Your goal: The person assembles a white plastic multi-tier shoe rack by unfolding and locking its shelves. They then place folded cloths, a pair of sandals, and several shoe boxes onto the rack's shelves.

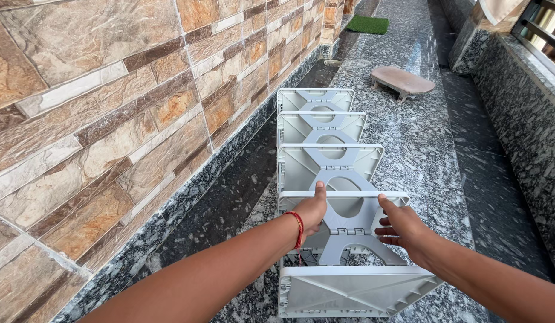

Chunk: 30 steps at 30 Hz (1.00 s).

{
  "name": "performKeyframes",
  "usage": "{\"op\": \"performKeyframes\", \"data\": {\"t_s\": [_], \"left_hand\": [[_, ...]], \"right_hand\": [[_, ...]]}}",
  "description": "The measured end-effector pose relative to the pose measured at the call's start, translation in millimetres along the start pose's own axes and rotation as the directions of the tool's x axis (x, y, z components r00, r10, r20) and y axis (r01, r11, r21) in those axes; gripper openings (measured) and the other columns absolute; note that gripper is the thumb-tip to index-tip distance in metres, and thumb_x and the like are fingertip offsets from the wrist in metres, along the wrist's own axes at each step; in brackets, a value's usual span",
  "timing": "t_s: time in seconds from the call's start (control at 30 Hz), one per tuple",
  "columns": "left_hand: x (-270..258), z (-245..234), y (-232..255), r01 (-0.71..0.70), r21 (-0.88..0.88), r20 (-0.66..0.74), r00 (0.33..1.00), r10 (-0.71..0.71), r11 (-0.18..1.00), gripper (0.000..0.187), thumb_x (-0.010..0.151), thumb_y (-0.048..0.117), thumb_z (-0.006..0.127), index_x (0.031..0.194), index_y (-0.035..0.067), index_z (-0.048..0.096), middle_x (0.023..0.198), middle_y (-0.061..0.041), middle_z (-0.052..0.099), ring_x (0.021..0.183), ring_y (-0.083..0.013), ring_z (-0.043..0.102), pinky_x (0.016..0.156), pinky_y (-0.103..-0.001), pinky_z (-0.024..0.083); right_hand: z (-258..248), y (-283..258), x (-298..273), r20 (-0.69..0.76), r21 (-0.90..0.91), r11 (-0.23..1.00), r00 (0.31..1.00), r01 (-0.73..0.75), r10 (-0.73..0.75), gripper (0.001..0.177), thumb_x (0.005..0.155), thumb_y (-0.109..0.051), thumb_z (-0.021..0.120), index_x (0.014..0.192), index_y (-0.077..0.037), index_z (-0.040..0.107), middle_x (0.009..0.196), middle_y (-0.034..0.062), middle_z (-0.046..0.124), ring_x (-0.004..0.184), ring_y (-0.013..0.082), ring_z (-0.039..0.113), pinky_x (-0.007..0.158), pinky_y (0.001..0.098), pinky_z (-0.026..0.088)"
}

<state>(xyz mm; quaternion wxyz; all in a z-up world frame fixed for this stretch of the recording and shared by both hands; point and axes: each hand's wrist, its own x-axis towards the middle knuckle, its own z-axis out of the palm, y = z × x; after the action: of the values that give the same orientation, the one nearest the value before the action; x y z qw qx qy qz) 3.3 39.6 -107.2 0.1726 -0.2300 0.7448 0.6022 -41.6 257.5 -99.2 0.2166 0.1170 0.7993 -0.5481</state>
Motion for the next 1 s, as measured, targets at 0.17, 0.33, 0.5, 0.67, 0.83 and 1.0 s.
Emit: {"op": "performKeyframes", "data": {"t_s": [0.17, 0.33, 0.5, 0.67, 0.83, 1.0], "left_hand": [[6, 14, 2, 0.005, -0.292, 0.052, 0.999, 0.01, 0.956, 0.095, 0.093, 0.077, 0.017, 0.152, 0.005, 0.04, 0.139, -0.019, 0.06, 0.117, -0.0273, 0.067, 0.101, -0.043, 0.054], [2, 11, 7, 0.038, -0.29, 0.044, 0.999, -0.027, 0.956, 0.097, 0.093, 0.078, 0.012, 0.154, 0.007, 0.037, 0.145, -0.015, 0.051, 0.12, -0.0281, 0.062, 0.103, -0.043, 0.055], [-3, 9, 11, 0.023, -0.291, 0.041, 0.999, -0.012, 0.956, 0.096, 0.092, 0.078, 0.011, 0.15, 0.009, 0.042, 0.137, -0.012, 0.057, 0.114, -0.0237, 0.066, 0.099, -0.041, 0.057], [-3, 13, 14, 0.047, -0.312, -0.033, 0.998, -0.061, 0.949, 0.097, 0.093, 0.08, 0.014, 0.142, 0.005, 0.051, 0.124, -0.013, 0.062, 0.103, -0.0214, 0.069, 0.088, -0.04, 0.062], [0, 15, 16, 0.067, -0.313, -0.029, 0.996, -0.08, 0.948, 0.097, 0.091, 0.082, 0.016, 0.139, 0.006, 0.054, 0.114, -0.011, 0.065, 0.093, -0.0226, 0.069, 0.08, -0.038, 0.059], [-12, 14, 19, 0.056, -0.256, -0.021, 0.998, -0.063, 0.965, 0.096, 0.09, 0.082, 0.017, 0.139, 0.008, 0.052, 0.116, -0.012, 0.064, 0.091, -0.0222, 0.071, 0.08, -0.038, 0.062]], "right_hand": [[14, -2, -17, 0.06, -0.054, 0.999, 0.998, -0.005, 0.009, 0.068, 0.1, -0.062, 0.04, 0.125, -0.002, 0.061, 0.11, 0.0127, 0.062, 0.097, 0.0241, 0.06, 0.092, 0.0422, 0.047], [17, -7, -28, 0.036, 0.072, 0.997, 0.999, 0.002, -0.005, 0.065, 0.1, -0.06, 0.042, 0.112, -0.003, 0.068, 0.099, 0.0103, 0.069, 0.091, 0.0244, 0.059, 0.089, 0.043, 0.048], [20, -7, -29, -0.03, 0.076, 0.997, 0.999, 0.032, -0.03, 0.065, 0.099, -0.062, 0.045, 0.108, -0.003, 0.069, 0.097, 0.0108, 0.066, 0.089, 0.023, 0.058, 0.087, 0.0419, 0.047], [23, -1, -20, -0.096, 0.086, 0.995, 0.995, 0.044, -0.036, 0.062, 0.095, -0.063, 0.049, 0.098, -0.004, 0.07, 0.09, 0.0101, 0.066, 0.086, 0.0225, 0.059, 0.086, 0.041, 0.046], [21, 11, -8, -0.164, 0.07, 0.99, 0.98, 0.123, -0.11, 0.057, 0.096, -0.059, 0.056, 0.09, -0.002, 0.063, 0.084, 0.0091, 0.059, 0.081, 0.0211, 0.052, 0.084, 0.0393, 0.043], [18, 10, -10, -0.127, -0.004, 0.991, 0.983, 0.137, -0.136, 0.059, 0.098, -0.057, 0.056, 0.087, 0.0, 0.062, 0.081, 0.0102, 0.058, 0.078, 0.0228, 0.052, 0.079, 0.0395, 0.044]]}}
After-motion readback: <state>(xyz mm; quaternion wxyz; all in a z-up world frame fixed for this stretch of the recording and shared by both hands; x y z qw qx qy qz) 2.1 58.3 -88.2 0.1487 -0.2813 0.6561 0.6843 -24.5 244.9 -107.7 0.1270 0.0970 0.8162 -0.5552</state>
